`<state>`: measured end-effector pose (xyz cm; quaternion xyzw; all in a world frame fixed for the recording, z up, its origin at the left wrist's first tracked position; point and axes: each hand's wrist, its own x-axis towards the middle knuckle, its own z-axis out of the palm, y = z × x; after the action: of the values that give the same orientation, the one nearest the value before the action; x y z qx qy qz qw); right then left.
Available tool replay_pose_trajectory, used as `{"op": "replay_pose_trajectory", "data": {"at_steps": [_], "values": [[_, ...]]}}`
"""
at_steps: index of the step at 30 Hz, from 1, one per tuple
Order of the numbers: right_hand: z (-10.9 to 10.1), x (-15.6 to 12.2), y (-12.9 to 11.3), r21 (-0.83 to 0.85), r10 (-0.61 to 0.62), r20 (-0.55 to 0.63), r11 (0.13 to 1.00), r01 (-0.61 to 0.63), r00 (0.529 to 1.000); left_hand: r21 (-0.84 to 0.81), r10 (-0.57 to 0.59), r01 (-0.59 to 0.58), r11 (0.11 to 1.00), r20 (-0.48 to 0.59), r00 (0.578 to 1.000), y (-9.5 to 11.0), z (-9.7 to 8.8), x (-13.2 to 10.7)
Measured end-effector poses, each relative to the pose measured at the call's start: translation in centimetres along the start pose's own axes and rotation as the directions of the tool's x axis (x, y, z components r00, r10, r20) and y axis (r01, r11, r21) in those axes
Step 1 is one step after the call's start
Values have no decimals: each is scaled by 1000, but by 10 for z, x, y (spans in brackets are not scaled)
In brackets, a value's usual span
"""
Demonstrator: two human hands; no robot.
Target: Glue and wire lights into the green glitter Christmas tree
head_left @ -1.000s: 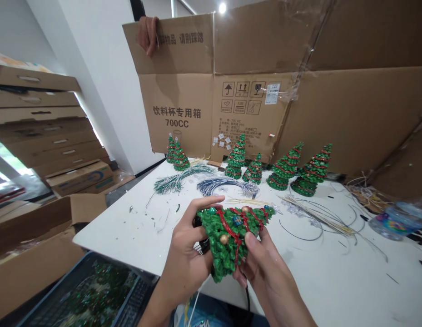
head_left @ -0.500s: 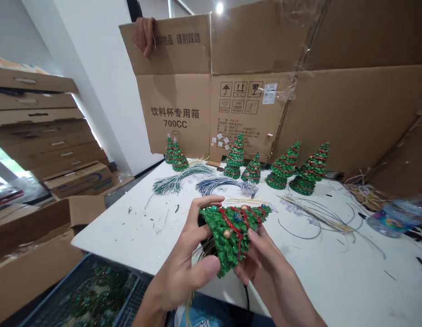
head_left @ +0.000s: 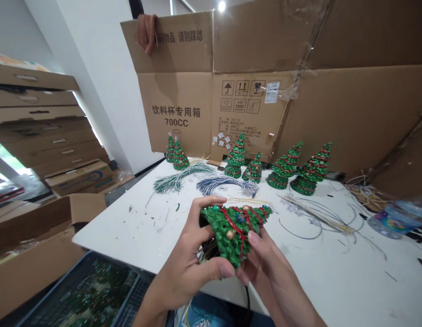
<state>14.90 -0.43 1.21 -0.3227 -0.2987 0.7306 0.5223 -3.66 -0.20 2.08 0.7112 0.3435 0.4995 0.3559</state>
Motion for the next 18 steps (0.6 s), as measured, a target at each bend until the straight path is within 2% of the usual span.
{"op": "replay_pose_trajectory", "data": {"at_steps": [7, 18], "values": [[3, -1, -1, -30, -17, -76, 999, 15, 997, -20, 4, -4, 1000, 6, 1000, 0, 0, 0], [5, -3, -1, -46, -33, -72, 999, 30, 997, 6, 4, -4, 1000, -14, 1000, -1, 3, -2]]}}
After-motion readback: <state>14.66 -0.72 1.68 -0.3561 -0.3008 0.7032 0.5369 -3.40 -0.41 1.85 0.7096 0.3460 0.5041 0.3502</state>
